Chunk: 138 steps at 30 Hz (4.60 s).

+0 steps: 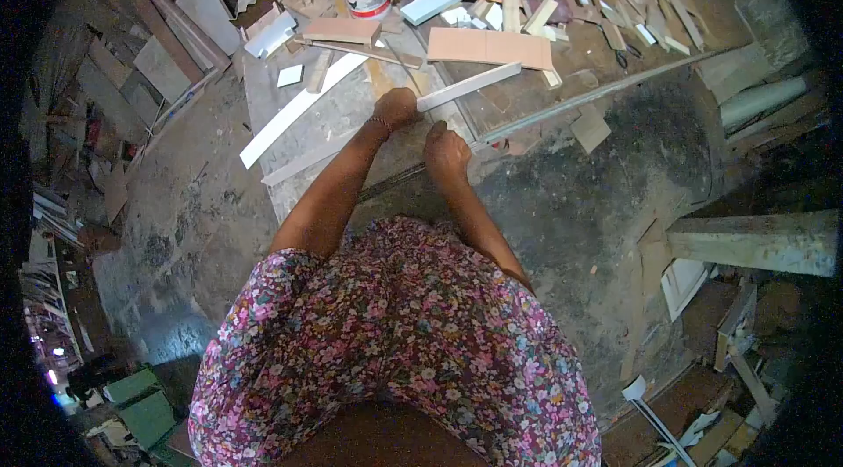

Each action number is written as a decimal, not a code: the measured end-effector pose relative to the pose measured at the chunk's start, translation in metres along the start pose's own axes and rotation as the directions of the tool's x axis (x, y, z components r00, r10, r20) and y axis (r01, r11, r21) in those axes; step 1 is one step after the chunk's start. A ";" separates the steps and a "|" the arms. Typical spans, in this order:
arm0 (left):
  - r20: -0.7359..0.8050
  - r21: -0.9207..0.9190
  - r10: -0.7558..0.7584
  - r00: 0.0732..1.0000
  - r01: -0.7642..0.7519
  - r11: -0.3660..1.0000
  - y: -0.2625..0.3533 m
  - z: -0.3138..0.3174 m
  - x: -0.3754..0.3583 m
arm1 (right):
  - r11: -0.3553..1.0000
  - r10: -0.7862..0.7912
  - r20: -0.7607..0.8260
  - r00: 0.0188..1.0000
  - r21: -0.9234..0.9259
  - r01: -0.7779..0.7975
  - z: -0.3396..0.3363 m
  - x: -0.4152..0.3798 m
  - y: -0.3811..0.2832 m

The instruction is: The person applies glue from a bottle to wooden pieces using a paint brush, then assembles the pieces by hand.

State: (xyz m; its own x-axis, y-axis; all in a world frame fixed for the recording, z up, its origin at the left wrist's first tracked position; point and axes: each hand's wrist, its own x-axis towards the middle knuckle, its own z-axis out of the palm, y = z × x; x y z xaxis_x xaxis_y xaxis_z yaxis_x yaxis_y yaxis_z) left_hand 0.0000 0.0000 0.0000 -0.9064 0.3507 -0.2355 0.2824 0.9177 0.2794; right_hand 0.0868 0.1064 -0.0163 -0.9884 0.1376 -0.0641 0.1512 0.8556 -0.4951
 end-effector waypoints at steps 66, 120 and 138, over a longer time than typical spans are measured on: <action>-0.043 0.072 0.076 0.996 -0.072 0.995 -0.006 0.004 0.004 | 0.989 -0.131 -0.151 0.980 -0.091 0.118 0.017 0.023 -0.003; -0.265 0.017 0.133 0.955 -0.133 0.991 -0.003 0.043 -0.009 | 0.992 0.037 -0.037 0.999 -0.118 -0.041 -0.005 0.002 -0.012; 0.266 -0.237 0.061 0.962 0.004 0.972 -0.007 -0.001 0.010 | 0.997 -0.057 -0.119 0.991 -0.059 0.050 0.004 -0.001 -0.004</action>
State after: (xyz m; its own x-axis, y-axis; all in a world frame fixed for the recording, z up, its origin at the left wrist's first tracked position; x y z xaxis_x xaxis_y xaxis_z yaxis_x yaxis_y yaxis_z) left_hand -0.0108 -0.0030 -0.0036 -0.7716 0.4426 -0.4569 0.1962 0.8488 0.4909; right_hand 0.0870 0.1012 -0.0180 -0.9869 0.1467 0.0676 0.1017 0.8893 -0.4459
